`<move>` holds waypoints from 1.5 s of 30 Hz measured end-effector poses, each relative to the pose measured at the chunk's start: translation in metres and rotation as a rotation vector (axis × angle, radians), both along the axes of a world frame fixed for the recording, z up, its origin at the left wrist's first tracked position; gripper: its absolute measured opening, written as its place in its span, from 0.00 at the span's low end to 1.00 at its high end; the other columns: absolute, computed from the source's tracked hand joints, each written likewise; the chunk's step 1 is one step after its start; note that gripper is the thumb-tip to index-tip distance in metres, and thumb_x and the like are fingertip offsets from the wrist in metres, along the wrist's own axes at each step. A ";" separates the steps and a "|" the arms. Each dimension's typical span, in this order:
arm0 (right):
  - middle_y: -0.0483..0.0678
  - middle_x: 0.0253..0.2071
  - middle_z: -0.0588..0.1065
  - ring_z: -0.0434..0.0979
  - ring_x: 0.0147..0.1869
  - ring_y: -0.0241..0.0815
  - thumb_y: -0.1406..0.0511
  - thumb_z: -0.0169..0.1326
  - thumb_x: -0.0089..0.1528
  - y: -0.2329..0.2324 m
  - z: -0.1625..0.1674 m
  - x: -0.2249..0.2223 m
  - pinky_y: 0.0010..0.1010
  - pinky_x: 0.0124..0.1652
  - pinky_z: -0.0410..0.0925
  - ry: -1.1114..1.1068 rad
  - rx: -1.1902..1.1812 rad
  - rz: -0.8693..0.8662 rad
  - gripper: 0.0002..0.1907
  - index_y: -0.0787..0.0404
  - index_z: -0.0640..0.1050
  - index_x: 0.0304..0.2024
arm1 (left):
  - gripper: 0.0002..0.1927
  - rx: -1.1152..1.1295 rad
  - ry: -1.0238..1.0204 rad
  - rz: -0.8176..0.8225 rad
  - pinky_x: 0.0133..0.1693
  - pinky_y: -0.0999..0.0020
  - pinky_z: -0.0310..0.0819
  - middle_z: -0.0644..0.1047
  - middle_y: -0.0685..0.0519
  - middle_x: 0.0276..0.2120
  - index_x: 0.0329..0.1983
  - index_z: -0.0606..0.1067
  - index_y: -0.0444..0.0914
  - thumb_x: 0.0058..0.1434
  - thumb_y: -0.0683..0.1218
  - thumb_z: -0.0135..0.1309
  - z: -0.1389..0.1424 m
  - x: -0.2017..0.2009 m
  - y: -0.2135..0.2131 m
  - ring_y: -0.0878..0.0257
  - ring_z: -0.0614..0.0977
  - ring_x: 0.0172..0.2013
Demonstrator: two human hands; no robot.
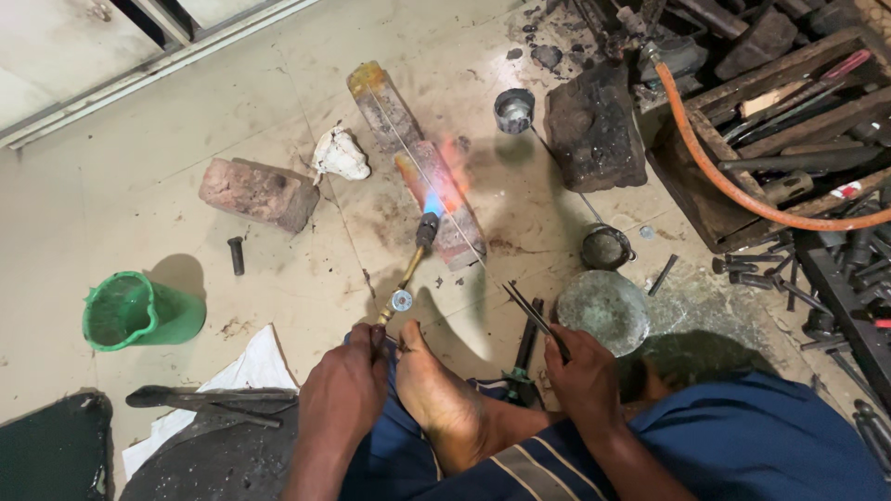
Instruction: The person sits on the workshop floor and hammers a long thin metal rod against a round metal block, then heats the rod with a blowtorch flame while holding and positioning it with tongs, working along its length.
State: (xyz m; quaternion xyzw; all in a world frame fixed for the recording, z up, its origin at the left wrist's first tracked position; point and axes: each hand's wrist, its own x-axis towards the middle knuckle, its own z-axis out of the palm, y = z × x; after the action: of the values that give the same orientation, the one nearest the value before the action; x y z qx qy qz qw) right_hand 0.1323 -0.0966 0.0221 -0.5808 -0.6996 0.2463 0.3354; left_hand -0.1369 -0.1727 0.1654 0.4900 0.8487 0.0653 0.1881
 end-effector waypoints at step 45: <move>0.58 0.37 0.80 0.82 0.40 0.59 0.65 0.58 0.60 0.009 -0.005 -0.007 0.42 0.41 0.74 -0.011 -0.052 -0.014 0.13 0.64 0.83 0.45 | 0.15 0.031 0.092 0.032 0.41 0.40 0.75 0.81 0.34 0.31 0.46 0.72 0.37 0.68 0.53 0.48 -0.024 -0.050 0.062 0.35 0.82 0.38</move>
State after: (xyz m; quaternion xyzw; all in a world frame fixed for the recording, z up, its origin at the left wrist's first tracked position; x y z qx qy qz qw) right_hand 0.1256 -0.0877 0.0173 -0.5955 -0.6908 0.2589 0.3179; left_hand -0.1867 -0.1111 0.1417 0.4817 0.8630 0.0590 0.1400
